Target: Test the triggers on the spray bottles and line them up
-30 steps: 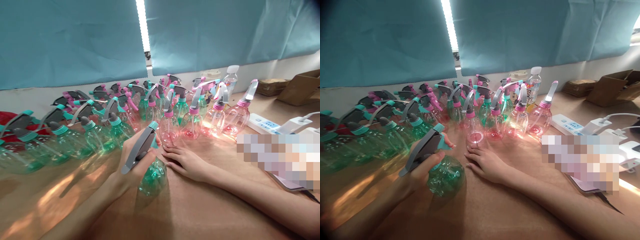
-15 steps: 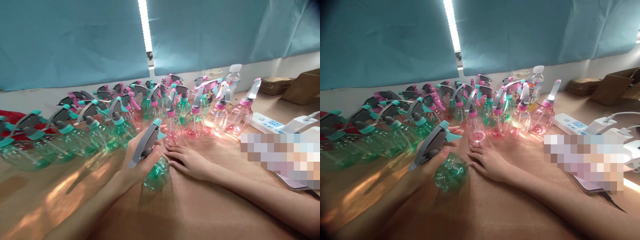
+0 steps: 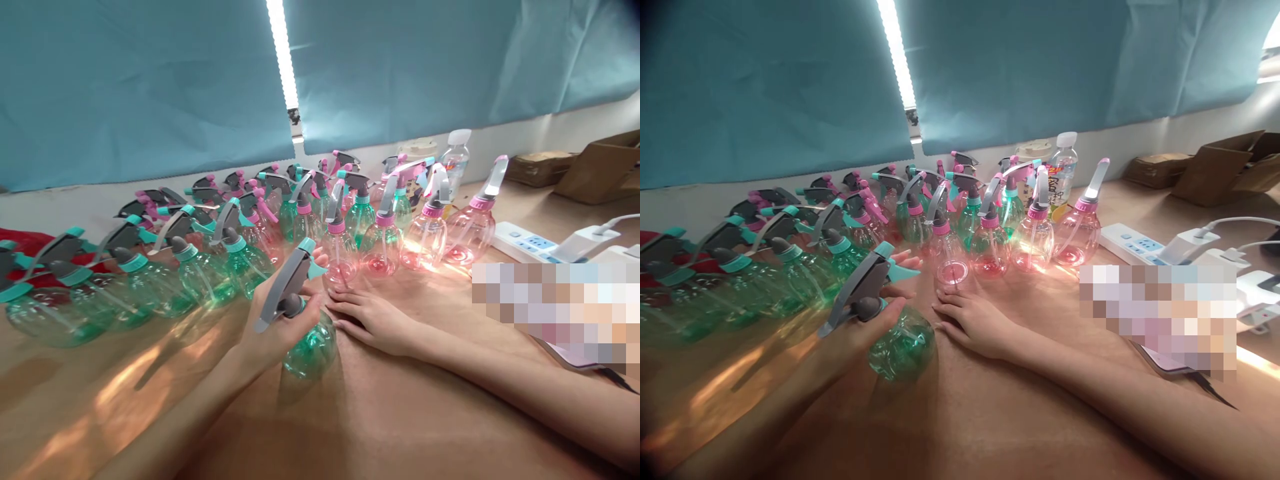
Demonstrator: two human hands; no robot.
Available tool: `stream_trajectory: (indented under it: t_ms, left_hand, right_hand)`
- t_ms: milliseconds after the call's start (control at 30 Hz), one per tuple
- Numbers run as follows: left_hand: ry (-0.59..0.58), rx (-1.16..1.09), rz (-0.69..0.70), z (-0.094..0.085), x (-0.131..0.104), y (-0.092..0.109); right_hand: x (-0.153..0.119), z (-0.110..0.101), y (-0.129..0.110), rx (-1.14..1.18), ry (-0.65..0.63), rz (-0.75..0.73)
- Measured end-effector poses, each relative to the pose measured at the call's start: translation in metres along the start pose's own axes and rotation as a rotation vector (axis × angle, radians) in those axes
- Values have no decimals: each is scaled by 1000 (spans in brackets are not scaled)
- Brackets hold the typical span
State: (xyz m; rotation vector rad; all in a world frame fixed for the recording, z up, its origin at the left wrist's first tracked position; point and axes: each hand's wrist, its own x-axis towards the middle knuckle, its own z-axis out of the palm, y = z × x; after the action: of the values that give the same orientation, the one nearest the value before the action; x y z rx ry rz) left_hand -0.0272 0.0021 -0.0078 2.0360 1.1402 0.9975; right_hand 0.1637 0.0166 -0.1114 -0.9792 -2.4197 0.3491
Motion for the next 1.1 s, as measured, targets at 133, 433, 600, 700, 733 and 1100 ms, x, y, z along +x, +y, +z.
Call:
stream_trajectory:
  t_ms: [133,433,600,700,733,1100]
  left_hand:
    - [-48,-10,-5,-1,0,1]
    - [-46,-117,-7,-1,-1,-1]
    - [-39,-102,3,0,-1,4]
    - [-32,-123,21,0,0,3]
    - [-32,-128,18,1,0,2]
    - [-8,-67,57,-2,0,7]
  right_hand:
    - [0,0,0,-2,-5,0]
    - [-1,4,3,-19,9,-11]
    - [-1,3,3,-15,2,-4]
    - [-1,4,3,2,16,-6]
    - [-2,4,4,10,20,-7]
    - [-1,4,4,6,1,-9]
